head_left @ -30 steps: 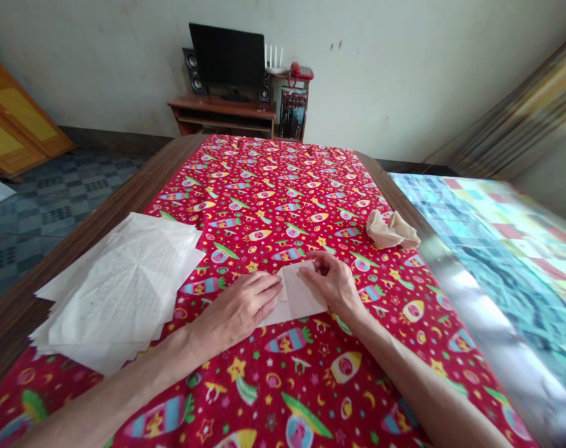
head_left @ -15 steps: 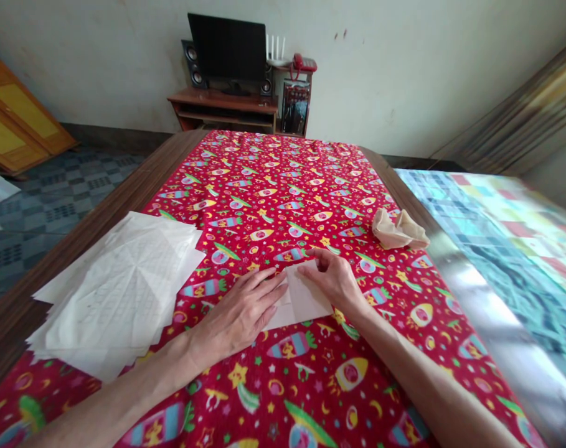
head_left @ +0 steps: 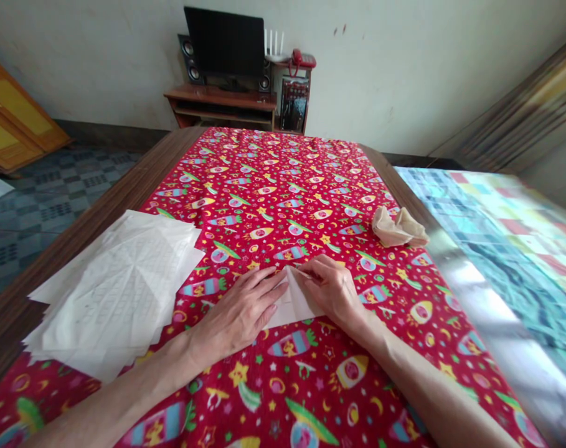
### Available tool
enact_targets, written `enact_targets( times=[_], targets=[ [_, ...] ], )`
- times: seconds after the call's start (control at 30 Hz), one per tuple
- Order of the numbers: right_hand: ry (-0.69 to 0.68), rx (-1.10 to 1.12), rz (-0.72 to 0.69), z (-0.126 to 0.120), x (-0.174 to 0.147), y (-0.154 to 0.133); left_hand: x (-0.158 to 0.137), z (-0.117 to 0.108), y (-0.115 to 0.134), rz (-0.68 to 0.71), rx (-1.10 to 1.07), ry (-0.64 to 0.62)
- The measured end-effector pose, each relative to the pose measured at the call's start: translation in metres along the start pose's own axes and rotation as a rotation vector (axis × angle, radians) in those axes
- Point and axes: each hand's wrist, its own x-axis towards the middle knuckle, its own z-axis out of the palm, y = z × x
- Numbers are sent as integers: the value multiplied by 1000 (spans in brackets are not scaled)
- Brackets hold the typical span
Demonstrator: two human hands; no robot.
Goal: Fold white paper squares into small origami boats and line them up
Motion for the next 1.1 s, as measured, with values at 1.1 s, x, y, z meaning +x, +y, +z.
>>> enact_targets(
  times=[1.1],
  targets=[
    [-133,-287,-460,-10,-11,-9,5,-6,-4,22,-45,-26]
  ],
)
